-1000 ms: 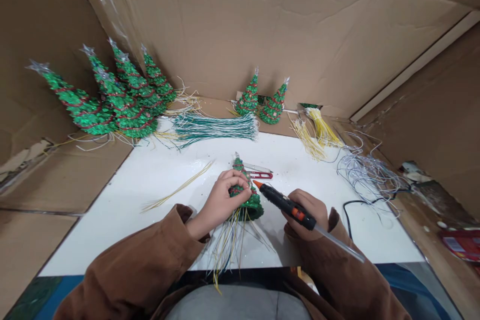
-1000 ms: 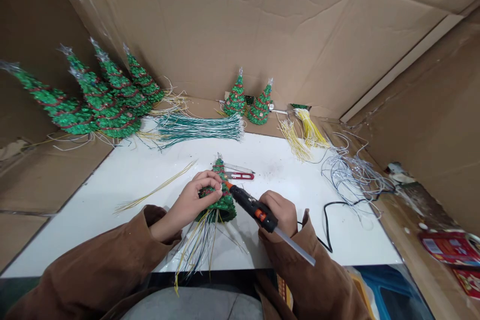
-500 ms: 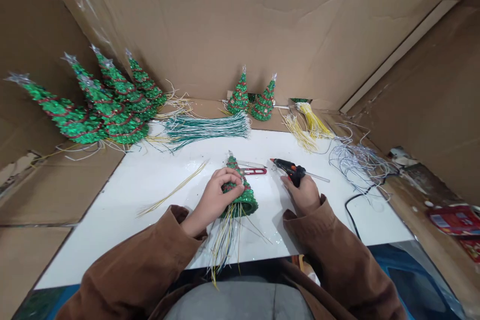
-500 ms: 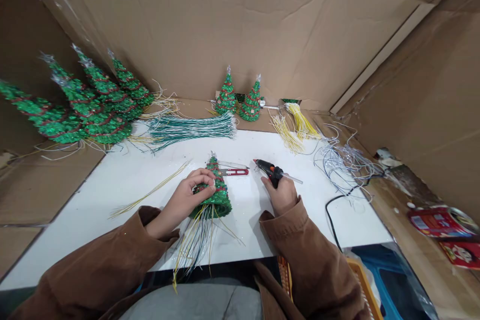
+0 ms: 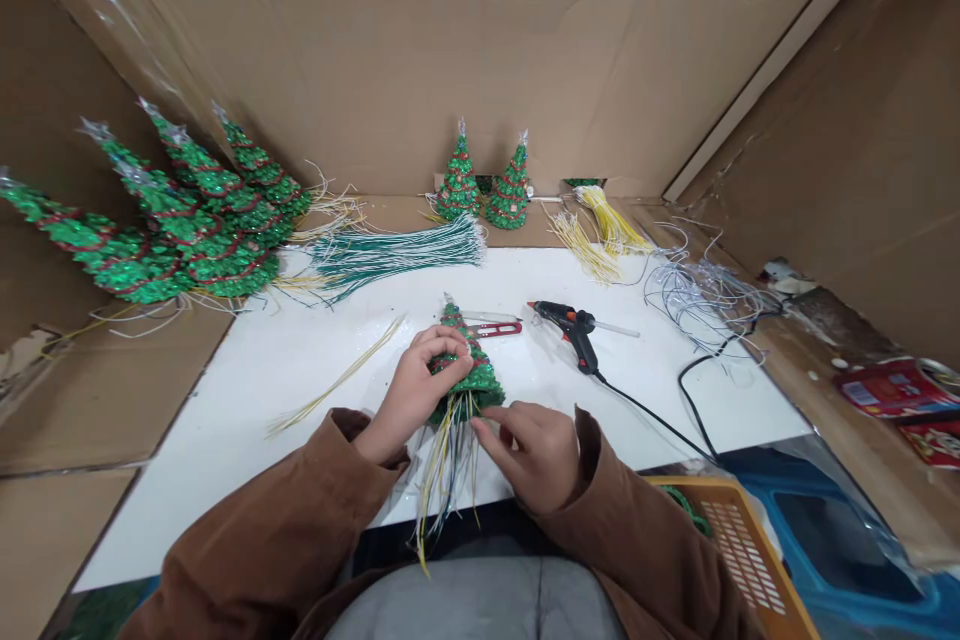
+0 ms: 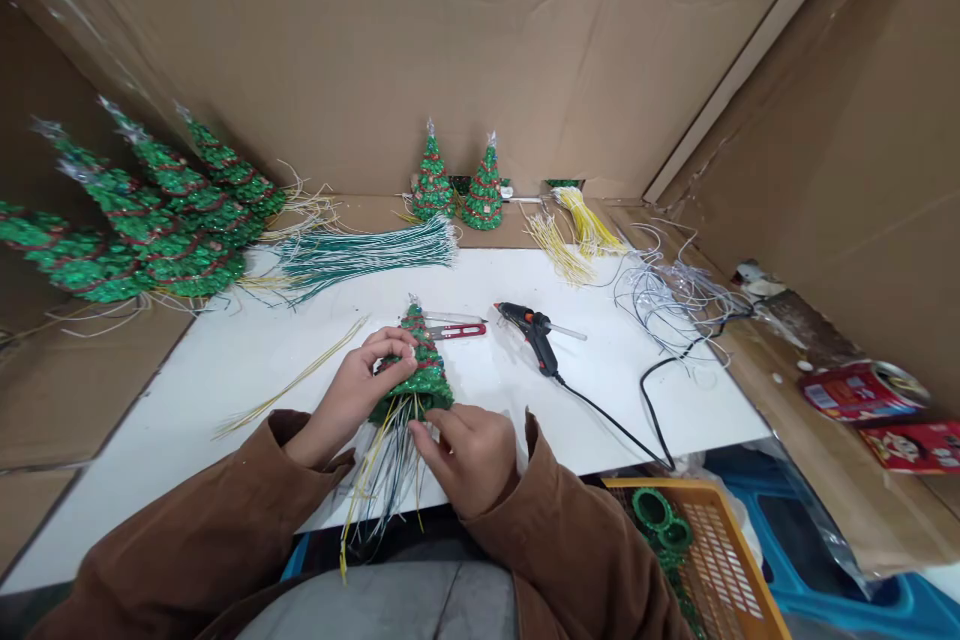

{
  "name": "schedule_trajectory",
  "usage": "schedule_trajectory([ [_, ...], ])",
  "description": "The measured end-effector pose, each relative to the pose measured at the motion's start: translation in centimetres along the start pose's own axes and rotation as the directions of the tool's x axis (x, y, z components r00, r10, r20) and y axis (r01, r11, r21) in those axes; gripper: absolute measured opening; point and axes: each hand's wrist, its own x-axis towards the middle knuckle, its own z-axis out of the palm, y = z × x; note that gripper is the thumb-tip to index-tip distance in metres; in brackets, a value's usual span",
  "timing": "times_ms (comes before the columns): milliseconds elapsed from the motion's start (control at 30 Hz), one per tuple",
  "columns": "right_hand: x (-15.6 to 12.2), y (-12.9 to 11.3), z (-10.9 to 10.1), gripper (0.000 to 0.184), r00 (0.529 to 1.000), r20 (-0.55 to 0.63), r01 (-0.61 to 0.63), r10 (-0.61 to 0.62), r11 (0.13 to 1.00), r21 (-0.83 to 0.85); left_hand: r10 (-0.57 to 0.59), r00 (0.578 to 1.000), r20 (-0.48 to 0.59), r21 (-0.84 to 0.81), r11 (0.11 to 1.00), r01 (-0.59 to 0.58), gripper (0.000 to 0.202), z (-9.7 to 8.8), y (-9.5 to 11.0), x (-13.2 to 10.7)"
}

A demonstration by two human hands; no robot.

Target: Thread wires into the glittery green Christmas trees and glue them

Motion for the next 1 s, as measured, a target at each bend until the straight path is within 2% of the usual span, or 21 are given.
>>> schedule_trajectory([
  [100,-0.3,0.1,2.1,0.022,0.995,-0.099,-0.009,0.002,0.997,-0.071,0.0,1.0,-0.018,-0.011,1.0,0.0,0.012,0.1,-0.1,0.0],
  [200,-0.6,0.2,3.4,0.021,0.988,-0.15,-0.055,0.042,0.995,-0.08,-0.01,1.0,-0.025,-0.02,1.0,0.009,0.012,0.1,0.0,0.0],
  [467,-0.3,-0.4,4.0,0.02,0.971,-0.225,-0.086,0.085,0.996,0.006,0.0,1.0,0.013,-0.02,1.0,0.0,0.014,-0.2,0.0,-0.3],
  [533,-0.2,-0.4,4.1,0.02,0.966,-0.246,-0.073,0.076,0.997,0.024,-0.007,0.999,0.052,-0.06,0.998,0.01,0.024,-0.5,-0.1,-0.5],
  [633,-0.2,-0.3,4.3,0.024,0.96,-0.275,-0.049,0.057,0.998,0.035,0.035,0.995,0.091,-0.104,0.994,-0.025,0.052,-0.8,-0.2,-0.9],
  [733,-0.4,-0.2,4.5,0.031,0.957,-0.289,-0.032,0.041,0.999,0.034,0.142,0.988,0.066,0.032,0.989,-0.145,0.056,-1.0,-0.1,-1.0],
  [867,-0.7,0.1,4.8,0.035,0.957,-0.289,-0.019,0.027,0.999,0.033,0.298,0.954,0.044,0.287,0.911,-0.297,0.041,-1.0,0.3,-1.1],
  [1000,-1.0,0.2,4.9,0.035,0.962,-0.273,-0.002,0.013,0.999,0.039,0.341,0.939,0.046,0.299,0.892,-0.339,0.029,-0.8,0.2,-1.2],
])
